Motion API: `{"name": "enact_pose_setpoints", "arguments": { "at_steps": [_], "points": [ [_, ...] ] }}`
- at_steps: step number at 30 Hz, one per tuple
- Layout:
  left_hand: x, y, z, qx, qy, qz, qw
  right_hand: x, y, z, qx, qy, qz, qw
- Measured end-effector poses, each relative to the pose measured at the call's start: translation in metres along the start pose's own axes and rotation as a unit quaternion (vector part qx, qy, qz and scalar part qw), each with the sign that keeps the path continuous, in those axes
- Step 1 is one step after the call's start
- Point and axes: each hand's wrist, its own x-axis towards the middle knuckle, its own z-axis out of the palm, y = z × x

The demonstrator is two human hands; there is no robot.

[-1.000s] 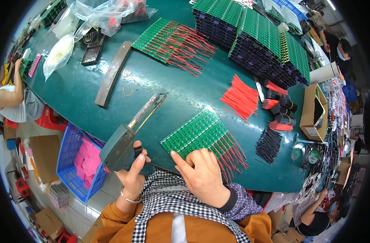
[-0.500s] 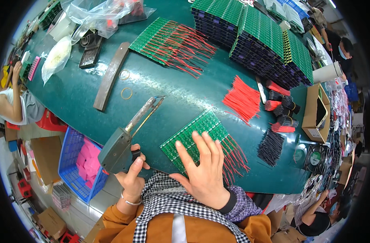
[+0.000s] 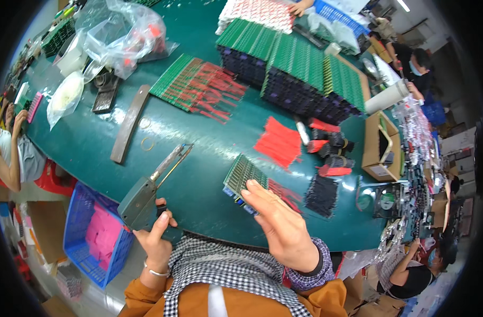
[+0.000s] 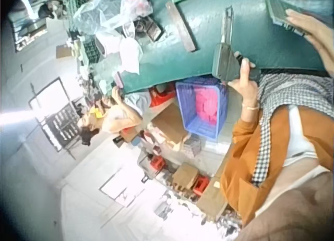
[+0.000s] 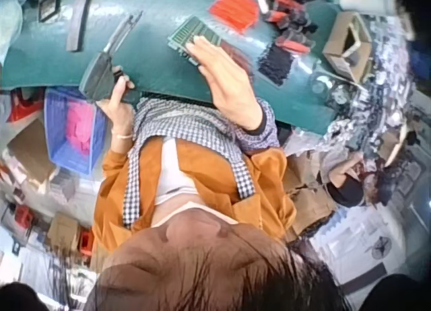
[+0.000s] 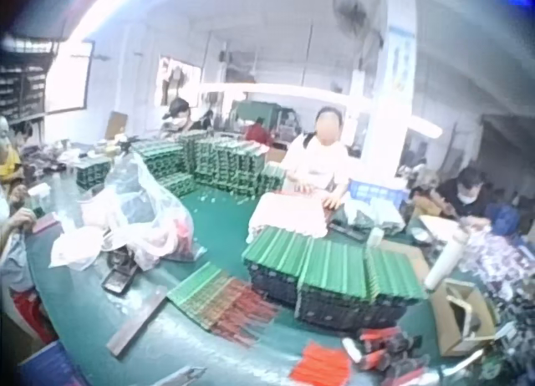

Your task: The person positions wires onto a circuit board panel by hand, solders them using a soldering iron, and turns the circuit board panel over.

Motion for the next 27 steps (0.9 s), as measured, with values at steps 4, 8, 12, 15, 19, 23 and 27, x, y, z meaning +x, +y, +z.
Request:
{"name": "enact_pose_setpoints", "arguments": {
  "at_steps": [4,8,12,15,19,23,27],
  "points": [
    [0.004,0.01,0.011,-0.019,-0.026,-0.036,0.999,-0.005,0.001,-0.033,0.124,0.065,0.087,0.986],
    [0.007,0.01,0.02,-0.063,-0.035,-0.042,0.997,-0.019,0.021,-0.033,0.182,0.148,0.098,0.967],
    [0.007,0.013,0.038,-0.139,-0.036,-0.069,0.987,-0.027,0.034,-0.017,0.603,0.162,0.206,0.753],
    [0.008,0.011,0.042,-0.134,-0.067,-0.055,0.987,-0.036,0.04,-0.002,0.643,0.123,0.232,0.719],
    [0.008,0.02,0.041,-0.117,-0.067,-0.055,0.989,-0.044,0.052,0.02,0.647,0.165,0.248,0.702],
    [0.004,0.025,0.034,-0.125,-0.076,-0.072,0.987,-0.048,0.061,0.027,0.696,0.148,0.186,0.677],
    [0.002,0.02,0.032,-0.084,-0.088,-0.018,0.992,-0.048,0.058,0.032,0.691,0.155,0.192,0.679]
  ]
}}
